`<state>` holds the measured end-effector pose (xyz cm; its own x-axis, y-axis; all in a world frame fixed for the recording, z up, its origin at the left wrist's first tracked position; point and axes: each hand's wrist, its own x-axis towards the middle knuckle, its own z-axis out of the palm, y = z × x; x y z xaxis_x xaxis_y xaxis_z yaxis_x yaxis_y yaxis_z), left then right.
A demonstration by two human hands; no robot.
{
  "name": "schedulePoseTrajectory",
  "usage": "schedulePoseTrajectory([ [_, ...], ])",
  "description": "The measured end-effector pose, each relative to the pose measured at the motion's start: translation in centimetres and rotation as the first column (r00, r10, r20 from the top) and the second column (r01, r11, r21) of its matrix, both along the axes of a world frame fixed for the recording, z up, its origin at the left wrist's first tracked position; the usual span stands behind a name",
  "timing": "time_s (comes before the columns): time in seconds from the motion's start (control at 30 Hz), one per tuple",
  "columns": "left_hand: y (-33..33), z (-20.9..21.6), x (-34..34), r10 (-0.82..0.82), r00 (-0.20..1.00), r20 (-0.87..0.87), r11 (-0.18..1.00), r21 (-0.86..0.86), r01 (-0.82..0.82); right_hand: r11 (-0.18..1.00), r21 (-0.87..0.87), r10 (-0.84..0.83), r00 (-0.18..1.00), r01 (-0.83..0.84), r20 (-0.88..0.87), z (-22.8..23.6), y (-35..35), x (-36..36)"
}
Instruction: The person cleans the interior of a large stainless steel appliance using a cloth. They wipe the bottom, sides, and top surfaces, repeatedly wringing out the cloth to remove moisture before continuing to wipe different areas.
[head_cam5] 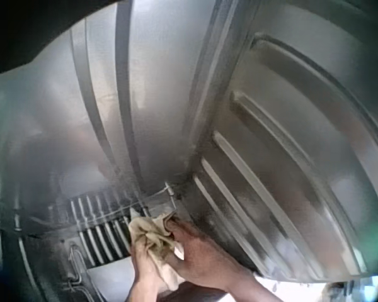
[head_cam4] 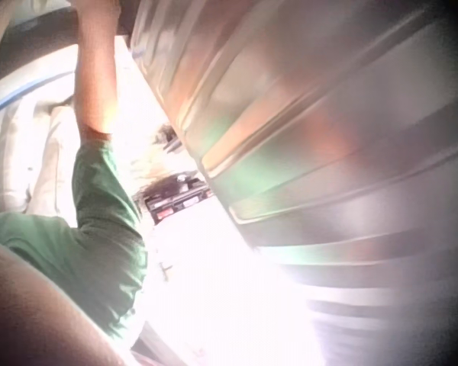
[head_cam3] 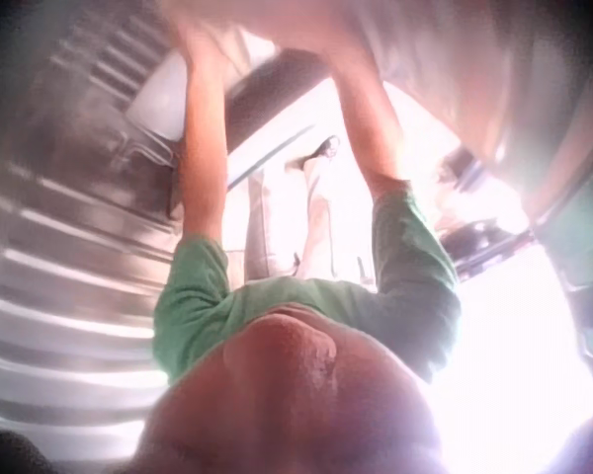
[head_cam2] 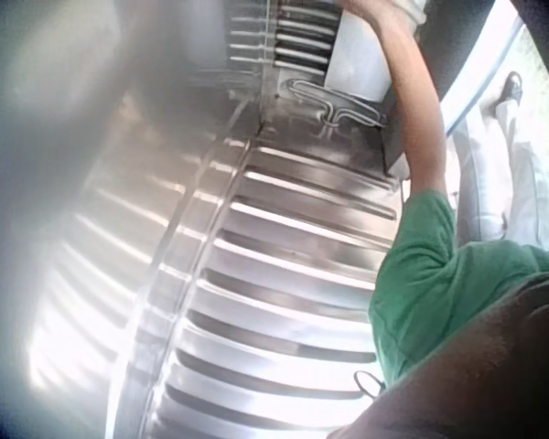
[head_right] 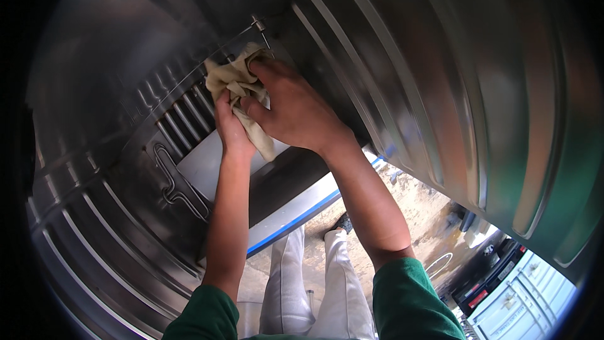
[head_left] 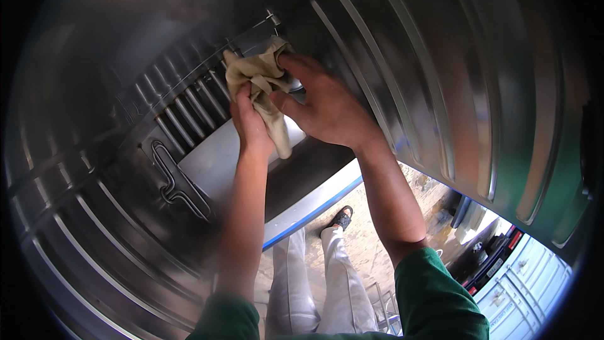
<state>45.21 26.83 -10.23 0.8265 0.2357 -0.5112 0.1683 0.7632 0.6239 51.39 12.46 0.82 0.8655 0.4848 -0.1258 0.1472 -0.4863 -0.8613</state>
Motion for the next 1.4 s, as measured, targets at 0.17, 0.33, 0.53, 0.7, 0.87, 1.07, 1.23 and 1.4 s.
schedulePoseTrajectory([
  [0.17,-0.2,-3.1,7.0,0.141,0.988,0.068,0.858,0.489,-0.157,0.979,-0.048,-0.202,0.958,0.197,-0.201,-0.2,-2.8,-1.8],
  [0.33,-3.2,-3.5,8.4,-0.083,0.758,-0.647,-0.171,0.758,0.629,0.973,-0.130,-0.229,0.860,0.190,-0.457,-2.9,-6.9,-6.6],
  [0.53,-2.1,-3.2,4.3,-0.171,0.888,-0.426,-0.296,0.882,0.366,0.951,-0.127,-0.306,0.796,0.282,-0.522,-4.7,-8.6,-9.4],
  [0.7,0.0,-8.8,6.7,-0.294,0.704,-0.646,-0.757,0.608,0.242,0.951,-0.120,-0.304,0.793,0.284,-0.528,-5.4,-7.7,-9.6],
  [0.87,2.9,-13.5,11.3,-0.294,0.425,-0.856,-0.852,0.437,0.289,0.963,-0.157,-0.271,0.802,0.221,-0.532,-6.4,-7.7,-10.0],
  [1.07,0.8,-14.3,14.1,-0.363,0.511,-0.779,-0.492,0.626,0.605,0.972,-0.134,-0.235,0.796,0.193,-0.558,-7.3,-8.1,-10.6],
  [1.23,2.5,-16.4,14.2,-0.455,0.823,-0.341,0.216,0.854,0.473,0.979,-0.105,-0.203,0.812,0.175,-0.547,-8.3,-9.0,-11.0],
  [1.4,0.2,-18.8,13.4,-0.503,0.765,-0.401,0.803,0.110,0.586,0.960,-0.236,-0.227,0.906,0.148,-0.356,-12.0,-9.8,-7.4],
])
